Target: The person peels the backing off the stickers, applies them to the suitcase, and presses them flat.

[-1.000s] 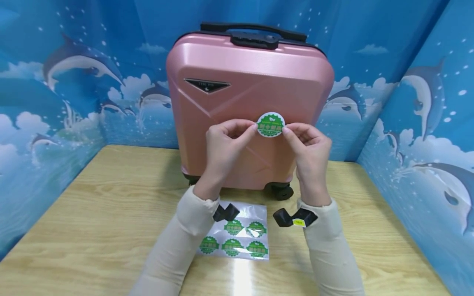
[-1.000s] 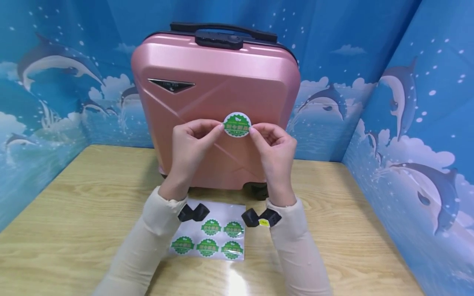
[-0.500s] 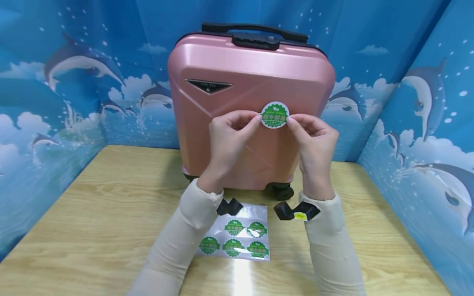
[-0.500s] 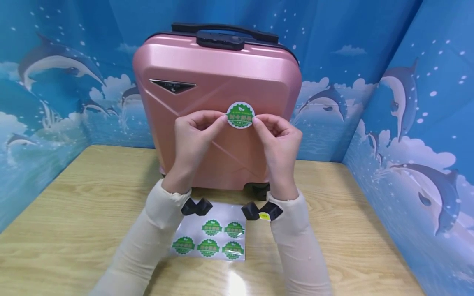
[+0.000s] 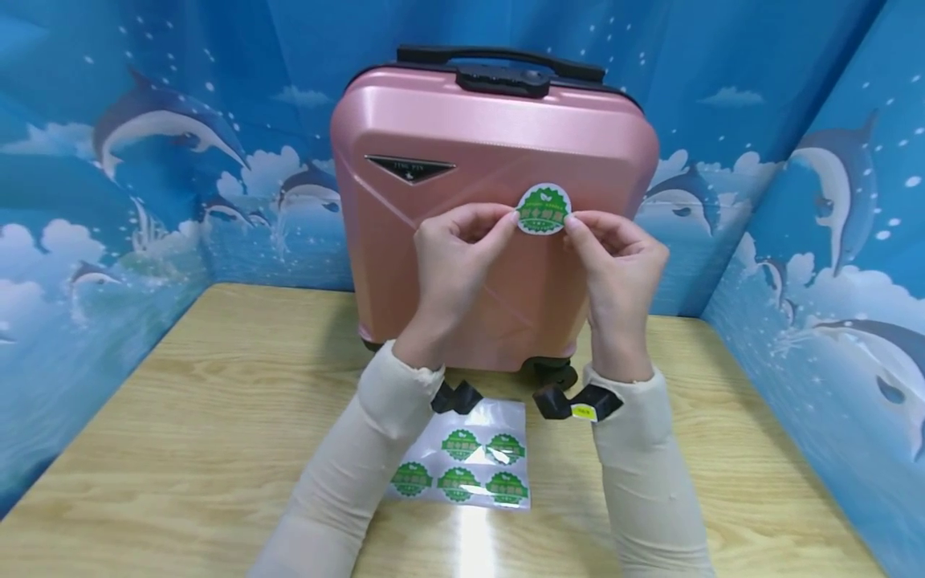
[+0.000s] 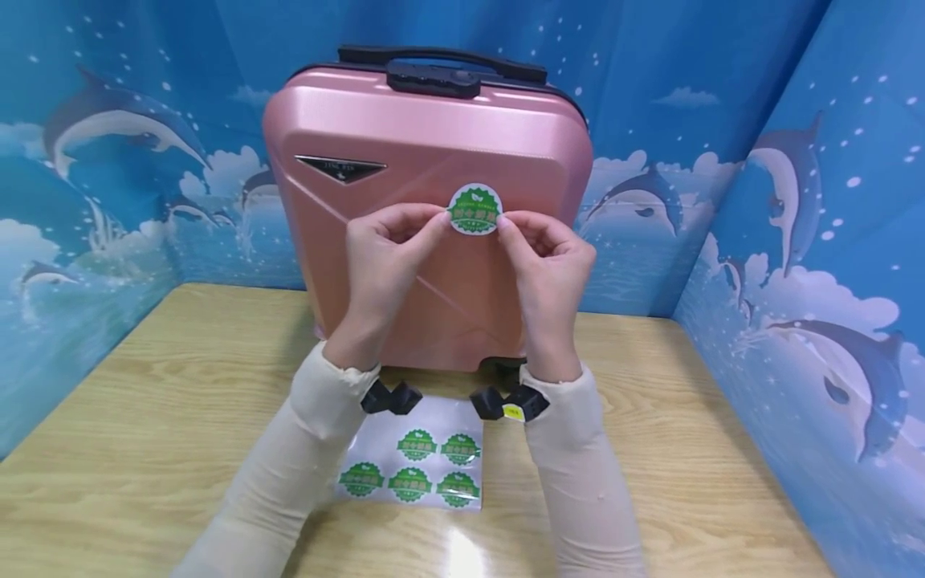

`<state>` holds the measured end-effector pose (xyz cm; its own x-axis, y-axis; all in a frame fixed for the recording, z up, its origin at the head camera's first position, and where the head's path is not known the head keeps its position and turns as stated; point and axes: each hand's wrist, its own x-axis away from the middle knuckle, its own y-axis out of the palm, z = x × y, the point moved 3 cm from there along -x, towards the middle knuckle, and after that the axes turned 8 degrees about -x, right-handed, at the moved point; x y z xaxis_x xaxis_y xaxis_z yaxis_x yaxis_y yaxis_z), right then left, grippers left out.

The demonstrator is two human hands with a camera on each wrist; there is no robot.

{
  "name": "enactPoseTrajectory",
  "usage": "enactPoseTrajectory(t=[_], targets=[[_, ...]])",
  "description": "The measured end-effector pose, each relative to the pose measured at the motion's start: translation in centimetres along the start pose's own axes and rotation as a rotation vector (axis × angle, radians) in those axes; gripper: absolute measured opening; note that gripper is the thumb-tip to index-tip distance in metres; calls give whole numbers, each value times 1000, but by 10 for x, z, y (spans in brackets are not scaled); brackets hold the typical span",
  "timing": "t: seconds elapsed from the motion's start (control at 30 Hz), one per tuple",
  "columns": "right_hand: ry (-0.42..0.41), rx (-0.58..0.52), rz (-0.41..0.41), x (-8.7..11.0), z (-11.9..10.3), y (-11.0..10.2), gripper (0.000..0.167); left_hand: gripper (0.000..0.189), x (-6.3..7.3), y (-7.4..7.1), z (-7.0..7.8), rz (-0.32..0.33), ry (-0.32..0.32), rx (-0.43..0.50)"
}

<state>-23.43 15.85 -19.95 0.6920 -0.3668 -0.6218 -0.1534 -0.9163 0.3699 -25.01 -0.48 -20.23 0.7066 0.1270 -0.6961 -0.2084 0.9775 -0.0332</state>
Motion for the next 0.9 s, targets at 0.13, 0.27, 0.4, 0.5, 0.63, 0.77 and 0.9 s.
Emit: enactPoseTrajectory(t=[0.13, 0.27, 0.4, 0.5, 0.63, 0.77, 0.9], targets=[[-8, -29, 0, -3, -3, 1, 16, 17, -2, 1, 3, 3, -40, 20], [-28, -48, 3, -6, -5, 2, 14, 17, -4, 2, 5, 8, -68, 35], [-31, -70, 14, -8, -5, 3, 13, 18, -5, 3, 6, 14, -85, 41], [-25, -76, 17, -9, -6, 3, 15, 18, -8, 3, 7, 20, -93, 47], [-9, -87, 12, -11, -7, 3, 16, 18, -11, 3, 6, 12, -120, 62], [-1, -99, 3, -13, -8, 3, 17, 18, -12, 4, 6, 3, -158, 90], [-3, -86, -9, -13, -8, 4, 17, 17, -12, 3, 8, -3, -183, 102]])
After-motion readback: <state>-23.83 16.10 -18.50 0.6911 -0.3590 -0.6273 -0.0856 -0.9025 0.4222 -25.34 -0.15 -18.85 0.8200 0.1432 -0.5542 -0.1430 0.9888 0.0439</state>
